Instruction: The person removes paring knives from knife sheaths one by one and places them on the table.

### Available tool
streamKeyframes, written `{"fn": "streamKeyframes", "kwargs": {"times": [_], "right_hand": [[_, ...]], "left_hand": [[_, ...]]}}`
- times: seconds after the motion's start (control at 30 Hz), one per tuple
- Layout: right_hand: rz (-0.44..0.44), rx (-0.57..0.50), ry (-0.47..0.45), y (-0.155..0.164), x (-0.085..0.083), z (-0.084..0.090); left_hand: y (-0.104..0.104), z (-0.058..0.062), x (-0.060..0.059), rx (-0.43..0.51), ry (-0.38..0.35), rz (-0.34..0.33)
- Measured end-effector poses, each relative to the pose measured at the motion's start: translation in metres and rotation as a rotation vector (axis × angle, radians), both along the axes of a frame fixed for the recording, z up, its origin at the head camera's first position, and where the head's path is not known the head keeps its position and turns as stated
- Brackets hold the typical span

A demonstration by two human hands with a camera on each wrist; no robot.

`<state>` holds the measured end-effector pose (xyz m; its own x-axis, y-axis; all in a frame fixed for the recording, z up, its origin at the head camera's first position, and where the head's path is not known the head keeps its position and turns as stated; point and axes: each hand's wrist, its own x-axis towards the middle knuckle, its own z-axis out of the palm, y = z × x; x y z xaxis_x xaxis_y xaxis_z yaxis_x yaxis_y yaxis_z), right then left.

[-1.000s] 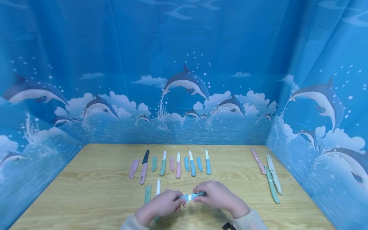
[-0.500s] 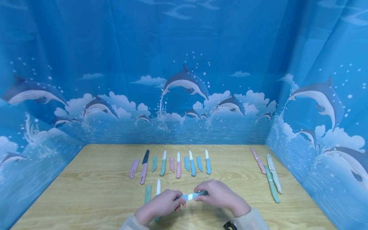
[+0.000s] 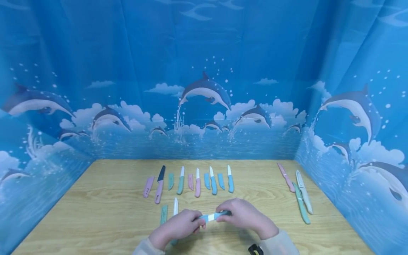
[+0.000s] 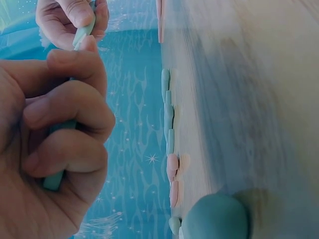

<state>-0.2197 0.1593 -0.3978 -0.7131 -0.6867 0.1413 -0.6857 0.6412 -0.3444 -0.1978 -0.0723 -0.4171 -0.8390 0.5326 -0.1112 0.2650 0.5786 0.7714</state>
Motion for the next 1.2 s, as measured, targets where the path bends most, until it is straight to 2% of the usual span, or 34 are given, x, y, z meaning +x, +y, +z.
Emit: {"fn": "streamKeyframes", "kwargs": {"times": [1.2], "right_hand": [[-0.025,-0.003,-0.034,0.0064,-0.0035,0.0023]], "left_hand": [[-0.0013,0.0004,-0.0018,-0.025,-0.003,0.009]]}}
